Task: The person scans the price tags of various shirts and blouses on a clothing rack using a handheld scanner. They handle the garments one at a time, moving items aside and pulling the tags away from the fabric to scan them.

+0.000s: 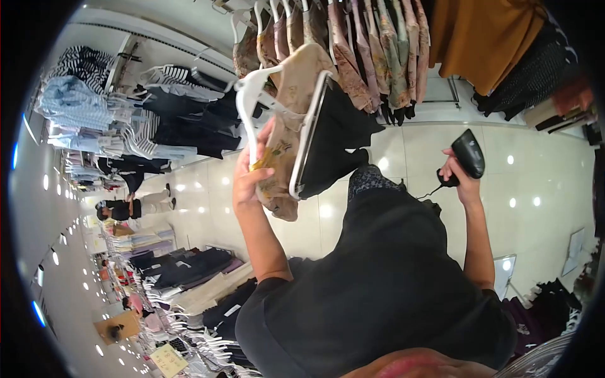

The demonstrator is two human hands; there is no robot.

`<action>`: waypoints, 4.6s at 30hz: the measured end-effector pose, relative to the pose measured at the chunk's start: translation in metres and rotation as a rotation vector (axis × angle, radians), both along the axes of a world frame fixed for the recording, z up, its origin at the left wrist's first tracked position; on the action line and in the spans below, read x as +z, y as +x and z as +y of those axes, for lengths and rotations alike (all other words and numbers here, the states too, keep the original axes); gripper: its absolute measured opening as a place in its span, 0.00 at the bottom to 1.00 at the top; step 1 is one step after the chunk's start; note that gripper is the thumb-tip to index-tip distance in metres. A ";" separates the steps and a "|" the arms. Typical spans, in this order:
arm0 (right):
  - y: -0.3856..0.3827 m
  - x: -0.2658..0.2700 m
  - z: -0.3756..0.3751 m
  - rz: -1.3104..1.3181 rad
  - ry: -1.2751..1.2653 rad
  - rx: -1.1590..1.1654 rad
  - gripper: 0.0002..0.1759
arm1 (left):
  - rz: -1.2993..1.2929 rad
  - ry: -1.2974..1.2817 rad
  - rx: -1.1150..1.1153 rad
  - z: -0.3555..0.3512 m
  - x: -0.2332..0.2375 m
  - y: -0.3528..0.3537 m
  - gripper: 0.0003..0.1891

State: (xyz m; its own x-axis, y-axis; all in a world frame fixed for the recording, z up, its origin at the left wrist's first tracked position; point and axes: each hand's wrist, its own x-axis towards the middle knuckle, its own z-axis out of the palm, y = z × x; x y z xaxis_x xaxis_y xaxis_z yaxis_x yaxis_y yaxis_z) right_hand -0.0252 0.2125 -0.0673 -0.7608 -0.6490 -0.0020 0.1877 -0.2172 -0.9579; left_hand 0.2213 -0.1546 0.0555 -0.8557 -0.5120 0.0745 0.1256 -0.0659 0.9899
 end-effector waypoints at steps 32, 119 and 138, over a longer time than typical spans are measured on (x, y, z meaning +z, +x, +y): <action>-0.139 -0.002 -0.279 -0.010 0.160 -0.130 0.29 | 0.018 0.316 -0.339 -0.006 -0.124 -0.167 0.19; -0.108 -0.026 -0.034 -0.001 0.111 -0.038 0.20 | 0.052 -0.184 0.205 0.005 -0.185 -0.325 0.22; -0.083 0.036 0.033 0.016 0.183 -0.175 0.20 | -0.194 0.129 0.304 -0.053 -0.209 -0.306 0.32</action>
State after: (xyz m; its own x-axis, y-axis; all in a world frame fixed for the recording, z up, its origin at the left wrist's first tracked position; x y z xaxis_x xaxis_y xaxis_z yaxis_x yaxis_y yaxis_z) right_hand -0.1085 0.2453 -0.0316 -0.8623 -0.4976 -0.0938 0.1466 -0.0679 -0.9869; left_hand -0.0849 -0.2080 -0.1534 -0.6551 -0.7393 -0.1558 -0.0303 -0.1804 0.9831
